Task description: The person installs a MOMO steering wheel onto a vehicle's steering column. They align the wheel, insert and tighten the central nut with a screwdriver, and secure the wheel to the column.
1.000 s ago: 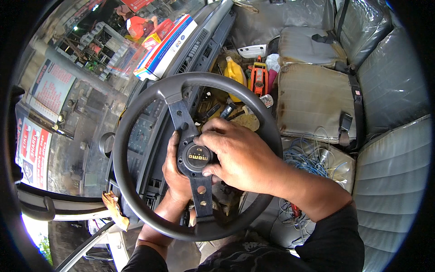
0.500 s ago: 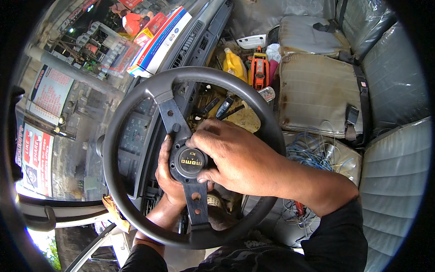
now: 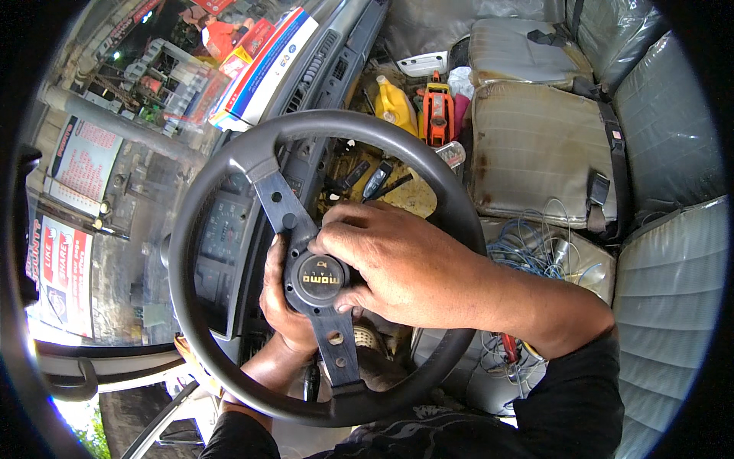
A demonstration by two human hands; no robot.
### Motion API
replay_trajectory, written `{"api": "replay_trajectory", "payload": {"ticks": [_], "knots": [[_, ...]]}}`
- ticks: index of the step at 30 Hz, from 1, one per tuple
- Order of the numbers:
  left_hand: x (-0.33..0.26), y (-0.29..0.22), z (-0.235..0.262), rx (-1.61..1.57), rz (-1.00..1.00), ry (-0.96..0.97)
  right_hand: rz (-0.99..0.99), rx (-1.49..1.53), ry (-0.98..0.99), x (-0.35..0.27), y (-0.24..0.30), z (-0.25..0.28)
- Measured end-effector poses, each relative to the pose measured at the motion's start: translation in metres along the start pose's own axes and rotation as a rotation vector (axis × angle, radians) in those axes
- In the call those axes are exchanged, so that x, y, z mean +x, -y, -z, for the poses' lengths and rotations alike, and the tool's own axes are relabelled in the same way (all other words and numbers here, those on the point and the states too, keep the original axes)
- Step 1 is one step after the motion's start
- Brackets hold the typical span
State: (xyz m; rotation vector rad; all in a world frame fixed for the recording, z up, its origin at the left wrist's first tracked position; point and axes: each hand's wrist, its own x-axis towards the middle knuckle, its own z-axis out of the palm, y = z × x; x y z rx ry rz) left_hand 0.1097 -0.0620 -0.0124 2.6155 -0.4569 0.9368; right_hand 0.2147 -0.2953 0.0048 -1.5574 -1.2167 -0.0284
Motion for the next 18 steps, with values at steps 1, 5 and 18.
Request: {"api": "replay_trajectory", "payload": {"ticks": [1, 5, 18], "knots": [[-0.001, -0.001, 0.0, -0.004, 0.015, 0.005, 0.001, 0.001, 0.003, 0.0, -0.001, 0.001], [-0.001, 0.001, 0.007, -0.071, 0.024, 0.102, 0.016, -0.031, -0.004, 0.001, 0.004, 0.003], [0.031, 0.037, 0.04, -0.547, -0.054, 0.539, -0.032, 0.014, 0.075, 0.006, 0.002, 0.01]]}}
